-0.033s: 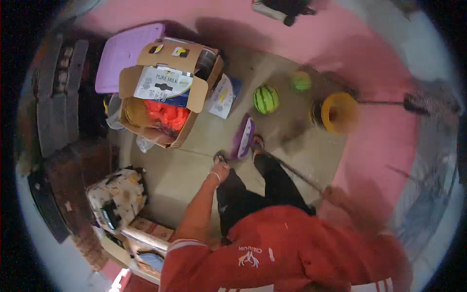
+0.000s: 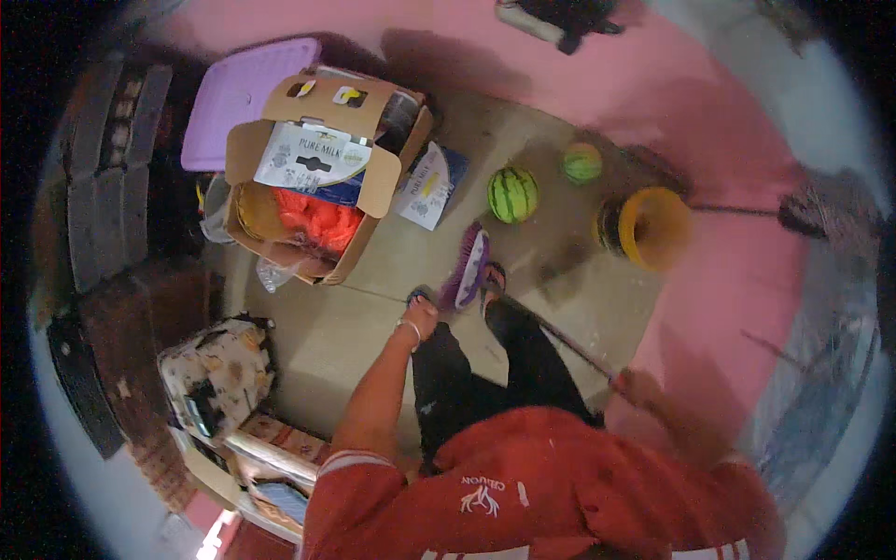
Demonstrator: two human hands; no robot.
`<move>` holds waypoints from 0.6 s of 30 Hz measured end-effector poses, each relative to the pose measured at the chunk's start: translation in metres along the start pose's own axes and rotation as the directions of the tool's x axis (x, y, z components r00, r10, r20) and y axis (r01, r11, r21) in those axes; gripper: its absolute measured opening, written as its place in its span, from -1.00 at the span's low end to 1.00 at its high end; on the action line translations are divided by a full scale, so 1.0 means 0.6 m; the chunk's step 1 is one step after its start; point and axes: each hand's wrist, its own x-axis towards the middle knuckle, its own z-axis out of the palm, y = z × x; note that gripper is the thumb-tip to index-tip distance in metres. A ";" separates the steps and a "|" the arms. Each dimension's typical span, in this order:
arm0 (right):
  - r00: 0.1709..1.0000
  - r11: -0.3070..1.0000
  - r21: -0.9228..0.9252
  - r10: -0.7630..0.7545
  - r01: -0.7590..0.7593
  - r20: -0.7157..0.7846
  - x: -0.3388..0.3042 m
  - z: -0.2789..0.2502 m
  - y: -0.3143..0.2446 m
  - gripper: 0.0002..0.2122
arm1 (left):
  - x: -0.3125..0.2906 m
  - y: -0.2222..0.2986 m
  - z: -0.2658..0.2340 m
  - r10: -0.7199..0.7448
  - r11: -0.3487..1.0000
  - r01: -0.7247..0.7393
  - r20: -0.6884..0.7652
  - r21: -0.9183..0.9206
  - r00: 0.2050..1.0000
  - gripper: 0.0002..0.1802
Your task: The person sweeps the bedroom floor with a broom, sweeps debris into a dustpan, and walks to another area to sweep the floor with the broom.
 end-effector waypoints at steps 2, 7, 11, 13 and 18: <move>0.997 0.995 0.082 -0.061 0.056 0.051 0.044 0.030 -0.001 -0.61 | 0.103 -0.026 -0.024 -0.075 0.997 0.078 0.132 -0.022 0.988 -0.70; 0.926 0.848 0.478 0.039 -0.230 0.375 0.135 0.080 0.001 -0.64 | 0.346 -0.058 -0.071 -0.025 0.993 0.029 -0.039 0.111 0.999 -0.66; 0.915 0.799 0.523 0.081 -0.296 0.395 0.205 0.120 -0.002 -0.64 | 0.495 -0.084 -0.041 -0.338 0.901 0.294 -0.090 -0.320 0.937 -0.51; 0.908 0.777 0.535 0.109 -0.332 0.405 0.239 0.135 -0.004 -0.64 | 0.565 -0.106 -0.017 -0.364 0.909 0.329 -0.101 -0.255 0.926 -0.43; 0.881 0.715 0.561 0.166 -0.417 0.443 0.290 0.164 -0.014 -0.65 | 0.691 -0.165 0.055 -0.388 0.906 0.311 -0.271 -0.286 0.881 -0.20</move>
